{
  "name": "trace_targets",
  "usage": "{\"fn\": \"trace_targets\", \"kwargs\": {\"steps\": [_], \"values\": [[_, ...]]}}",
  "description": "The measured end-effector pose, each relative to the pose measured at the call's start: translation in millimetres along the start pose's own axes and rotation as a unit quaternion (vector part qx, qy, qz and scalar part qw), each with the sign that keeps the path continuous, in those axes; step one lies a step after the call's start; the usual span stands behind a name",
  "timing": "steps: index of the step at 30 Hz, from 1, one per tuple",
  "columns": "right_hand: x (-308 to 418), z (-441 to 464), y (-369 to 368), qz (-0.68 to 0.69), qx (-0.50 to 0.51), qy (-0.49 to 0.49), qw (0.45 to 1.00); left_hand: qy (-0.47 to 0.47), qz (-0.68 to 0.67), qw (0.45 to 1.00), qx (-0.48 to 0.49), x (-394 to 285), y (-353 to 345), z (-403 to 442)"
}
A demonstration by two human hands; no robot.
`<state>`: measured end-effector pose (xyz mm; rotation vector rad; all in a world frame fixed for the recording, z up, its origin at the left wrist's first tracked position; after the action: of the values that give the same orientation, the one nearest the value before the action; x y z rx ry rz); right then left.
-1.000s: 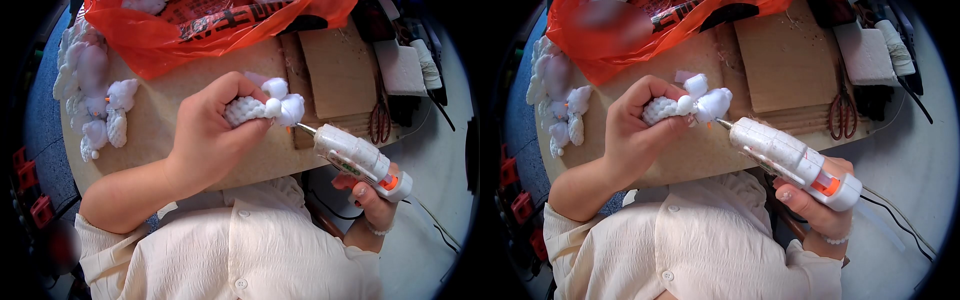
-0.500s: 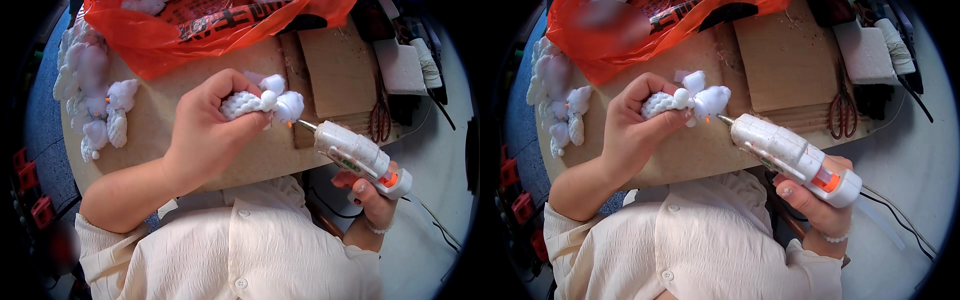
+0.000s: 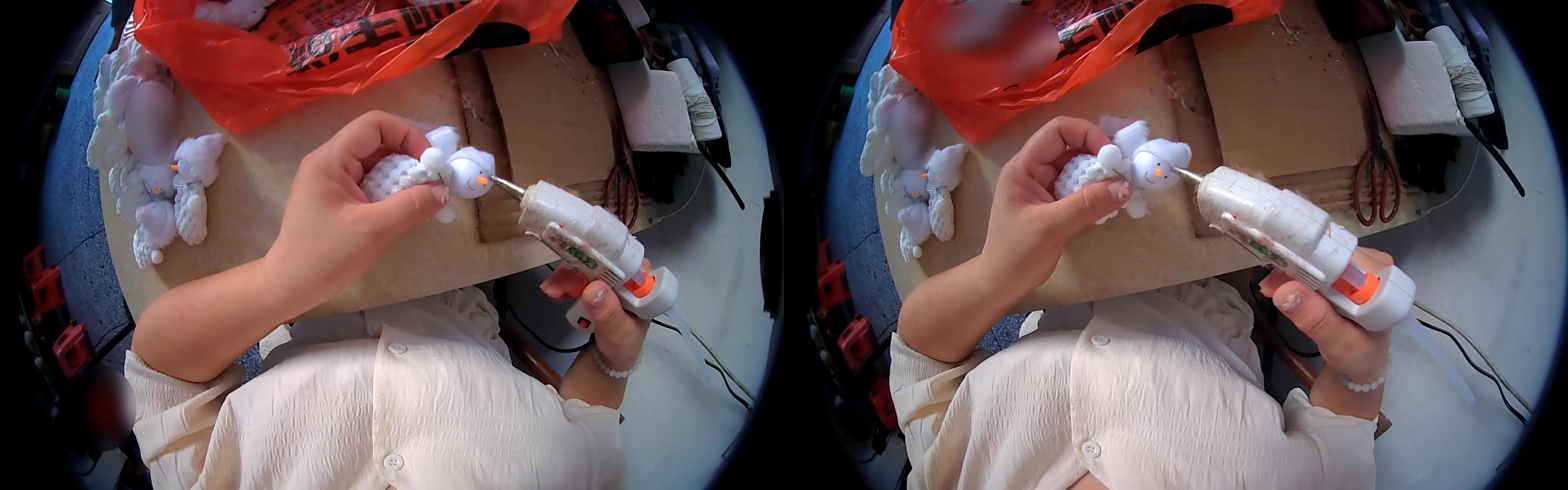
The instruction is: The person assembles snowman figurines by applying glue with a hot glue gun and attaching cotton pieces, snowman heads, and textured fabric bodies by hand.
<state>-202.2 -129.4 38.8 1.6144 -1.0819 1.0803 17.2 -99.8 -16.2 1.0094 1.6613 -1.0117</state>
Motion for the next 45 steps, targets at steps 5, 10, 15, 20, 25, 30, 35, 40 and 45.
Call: {"fn": "trace_targets", "kwargs": {"steps": [5,10,15,20,25,30,35,40,45], "values": [[-1,1,1,0.007,-0.002,0.003,1.0,0.036,-0.031,0.999,0.0,5,0,0],[0,1,0,-0.006,0.001,0.016,1.0,0.068,-0.076,0.995,-0.015,8,0,-1],[2,0,0,-0.021,-0.004,0.034,0.999,0.078,-0.086,0.993,-0.013,11,1,-1],[1,-1,-1,-0.006,-0.009,0.025,1.0,0.076,-0.067,0.995,-0.018,11,2,-1],[1,-2,-2,-0.012,0.002,0.026,1.0,0.106,-0.097,0.989,-0.017,18,3,0],[1,-2,-3,0.002,-0.003,0.032,0.999,0.13,-0.114,0.985,-0.011,21,1,-1],[0,-3,-4,0.015,-0.007,0.027,1.0,0.145,-0.129,0.981,-0.017,20,0,-2],[-2,-3,-5,0.019,0.002,0.02,1.0,0.17,-0.169,0.971,-0.016,22,-2,-3],[-4,-5,-7,0.021,0.006,0.017,1.0,0.184,-0.171,0.968,0.006,27,-2,-4]]}}
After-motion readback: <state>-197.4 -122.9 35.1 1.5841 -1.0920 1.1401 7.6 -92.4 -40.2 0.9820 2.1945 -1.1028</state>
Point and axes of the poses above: each hand's wrist, its own z-axis towards the middle knuckle, its own y-axis out of the back of the hand, x = y × z, the point moved 10 cm from there along z, towards the middle knuckle, and after that the axes turned 14 degrees about -x, right-handed, at the moved point
